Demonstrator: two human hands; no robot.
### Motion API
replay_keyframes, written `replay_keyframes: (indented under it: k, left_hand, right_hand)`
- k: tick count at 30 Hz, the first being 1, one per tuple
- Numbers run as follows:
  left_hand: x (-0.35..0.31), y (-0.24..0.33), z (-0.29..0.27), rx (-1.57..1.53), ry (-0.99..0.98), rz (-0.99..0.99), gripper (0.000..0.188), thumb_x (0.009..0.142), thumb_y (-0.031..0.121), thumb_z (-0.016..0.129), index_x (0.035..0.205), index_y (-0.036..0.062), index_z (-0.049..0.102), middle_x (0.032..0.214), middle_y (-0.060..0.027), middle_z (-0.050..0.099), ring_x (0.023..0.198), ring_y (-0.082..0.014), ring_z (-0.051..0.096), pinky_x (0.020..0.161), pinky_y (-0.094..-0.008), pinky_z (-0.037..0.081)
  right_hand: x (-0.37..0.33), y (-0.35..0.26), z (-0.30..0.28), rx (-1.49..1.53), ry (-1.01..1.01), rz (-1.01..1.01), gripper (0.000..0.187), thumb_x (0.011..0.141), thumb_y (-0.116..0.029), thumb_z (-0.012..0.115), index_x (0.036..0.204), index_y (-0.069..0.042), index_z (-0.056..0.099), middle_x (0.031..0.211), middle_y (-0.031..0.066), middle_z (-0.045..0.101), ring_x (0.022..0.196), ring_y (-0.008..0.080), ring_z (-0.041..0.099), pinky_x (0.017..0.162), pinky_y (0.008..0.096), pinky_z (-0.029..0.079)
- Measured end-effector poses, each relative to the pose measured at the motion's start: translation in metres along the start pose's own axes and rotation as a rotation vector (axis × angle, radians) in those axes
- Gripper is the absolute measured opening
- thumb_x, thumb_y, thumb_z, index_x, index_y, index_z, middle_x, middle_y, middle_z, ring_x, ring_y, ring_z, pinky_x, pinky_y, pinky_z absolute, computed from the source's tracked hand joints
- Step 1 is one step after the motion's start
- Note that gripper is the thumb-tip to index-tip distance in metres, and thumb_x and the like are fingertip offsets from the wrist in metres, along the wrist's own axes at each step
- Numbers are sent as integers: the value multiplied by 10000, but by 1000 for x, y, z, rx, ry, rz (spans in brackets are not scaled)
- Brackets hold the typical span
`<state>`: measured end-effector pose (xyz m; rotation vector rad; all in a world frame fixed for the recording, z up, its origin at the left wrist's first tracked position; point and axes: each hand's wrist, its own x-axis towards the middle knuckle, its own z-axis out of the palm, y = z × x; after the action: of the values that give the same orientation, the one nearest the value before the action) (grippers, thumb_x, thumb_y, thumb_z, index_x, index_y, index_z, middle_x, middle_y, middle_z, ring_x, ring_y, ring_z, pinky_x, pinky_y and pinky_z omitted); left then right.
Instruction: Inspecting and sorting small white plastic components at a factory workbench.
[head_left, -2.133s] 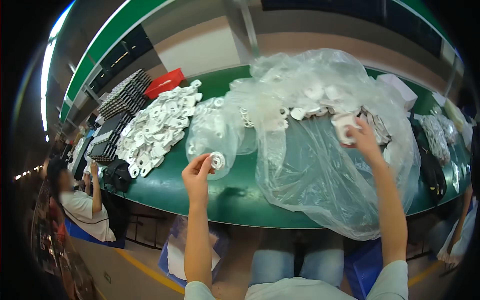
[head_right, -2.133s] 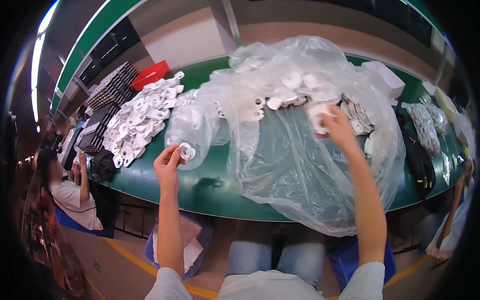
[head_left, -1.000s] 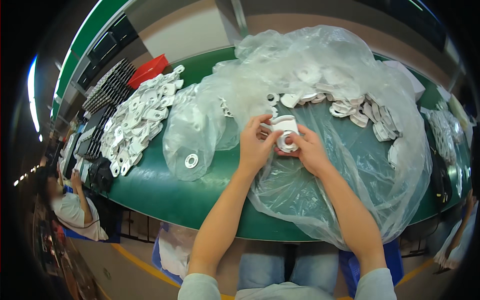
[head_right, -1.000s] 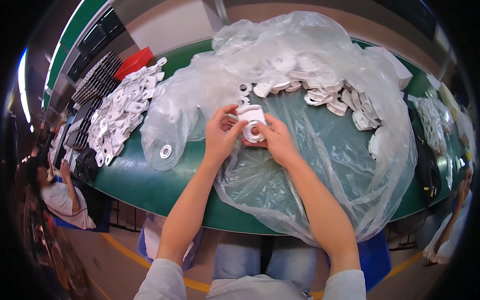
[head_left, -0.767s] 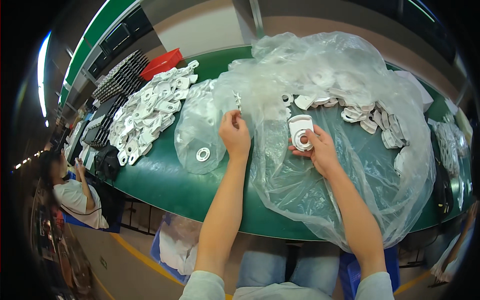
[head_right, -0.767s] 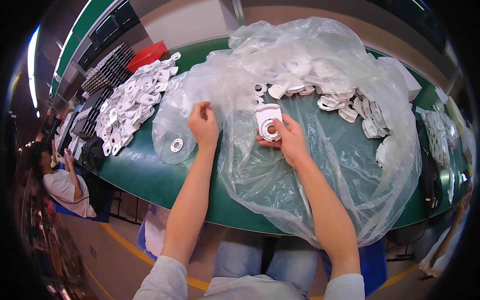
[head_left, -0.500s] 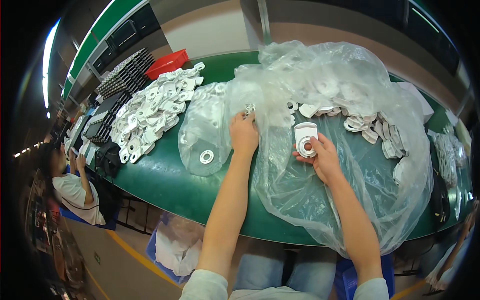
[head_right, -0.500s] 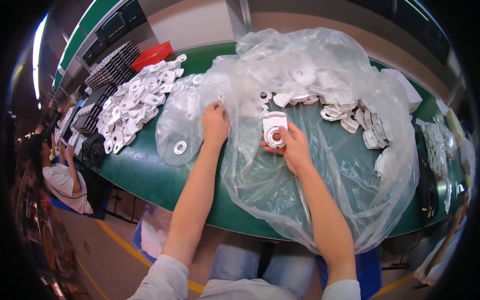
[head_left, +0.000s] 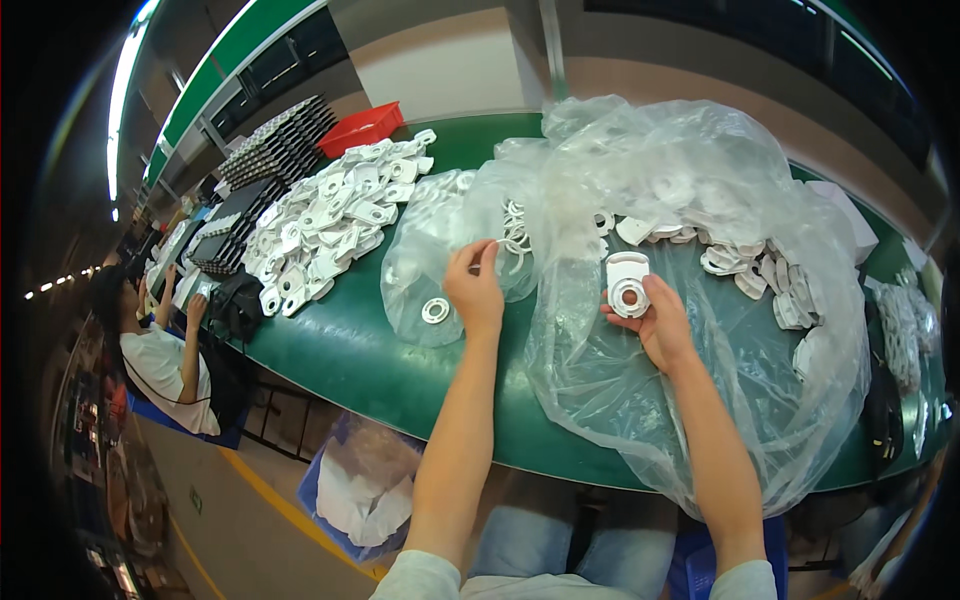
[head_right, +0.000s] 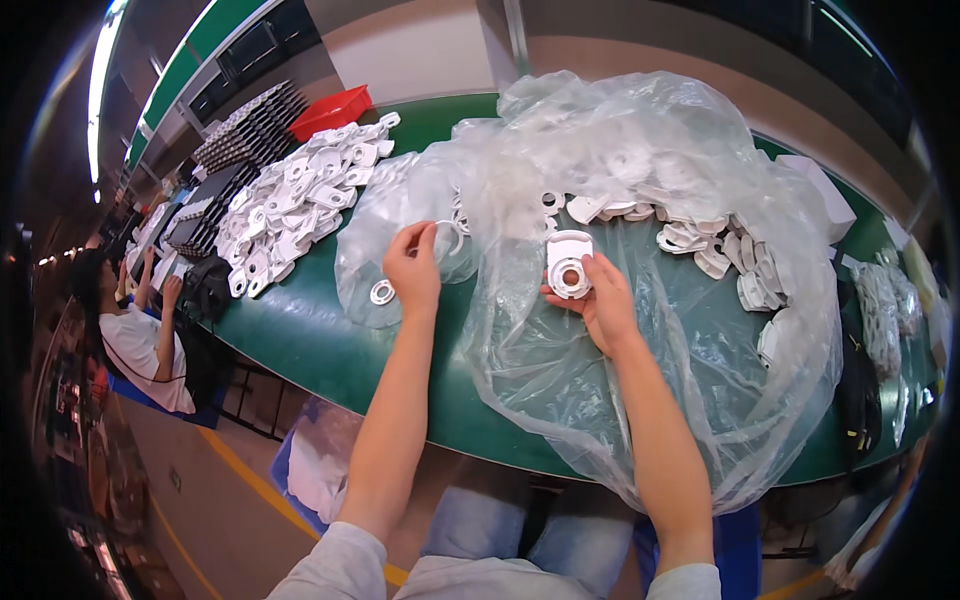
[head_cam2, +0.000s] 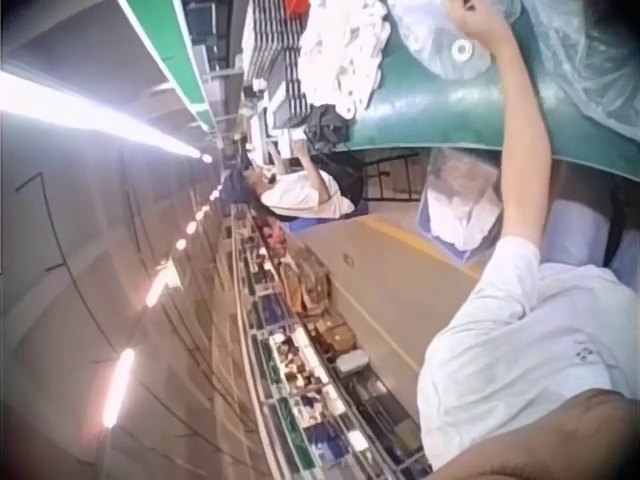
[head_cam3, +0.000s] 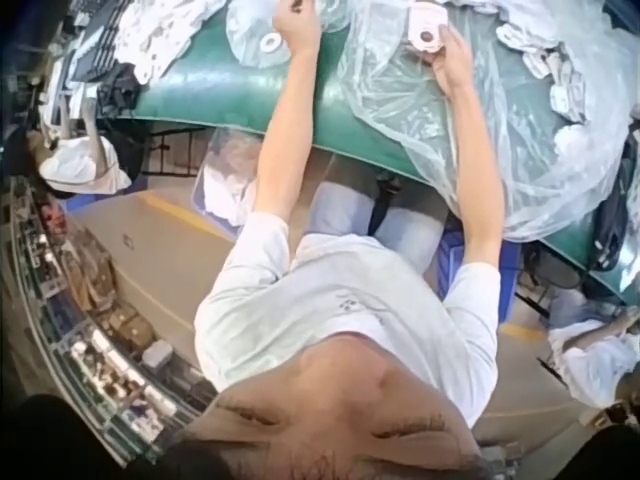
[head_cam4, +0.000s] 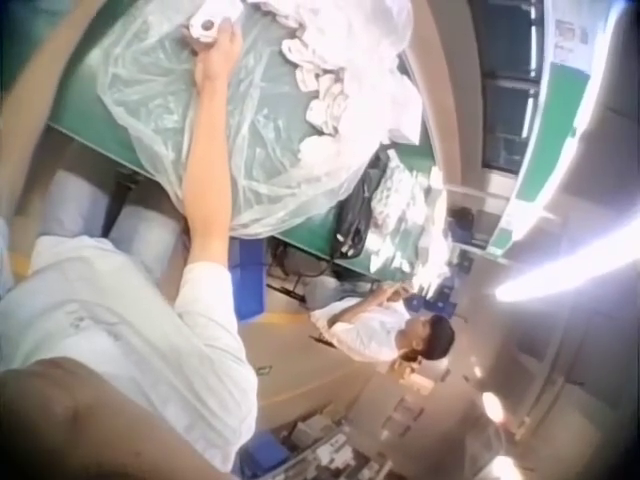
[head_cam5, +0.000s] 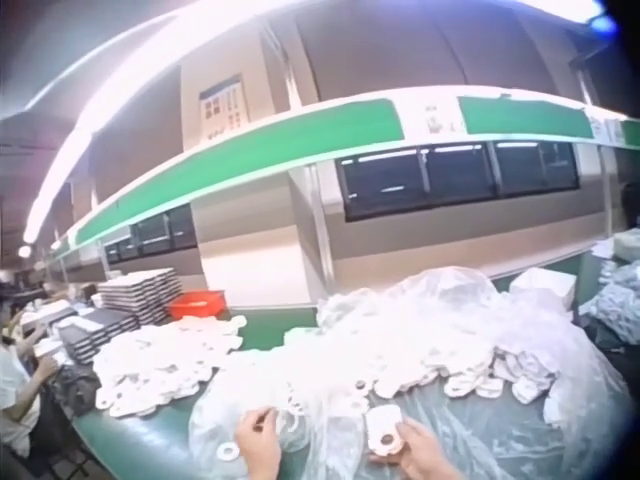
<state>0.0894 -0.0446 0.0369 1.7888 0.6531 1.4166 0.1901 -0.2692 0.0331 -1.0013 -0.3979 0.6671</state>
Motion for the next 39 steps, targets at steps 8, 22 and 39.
replay_keyframes:
  k: [8, 22, 39]
  left_hand:
    - [-40, 43, 27, -410, -456, -430, 141, 831, 86, 665, 925, -14, 697, 744, -30, 646, 667, -73, 565, 603, -218, 445]
    - [-77, 64, 48, -393, -529, -299, 82, 800, 37, 680, 842, -33, 671, 721, -54, 671, 632, -88, 619, 565, -217, 492]
    - [-77, 53, 53, -367, -525, -194, 239, 751, 21, 696, 978, -6, 628, 891, -51, 585, 721, -103, 547, 598, -240, 481]
  right_hand:
    - [0, 4, -2, 114, -43, 4, 408, 984, -286, 366, 1242, 21, 437, 1132, 191, 590, 1008, 298, 611, 904, 423, 492]
    - [1, 7, -6, 124, -59, 11, 313, 960, -179, 464, 1227, -15, 457, 1090, 101, 590, 963, 181, 606, 839, 367, 527]
    - [1, 8, -4, 36, 3, 10, 309, 922, -101, 516, 1207, 13, 478, 1031, 122, 617, 894, 191, 635, 778, 342, 566]
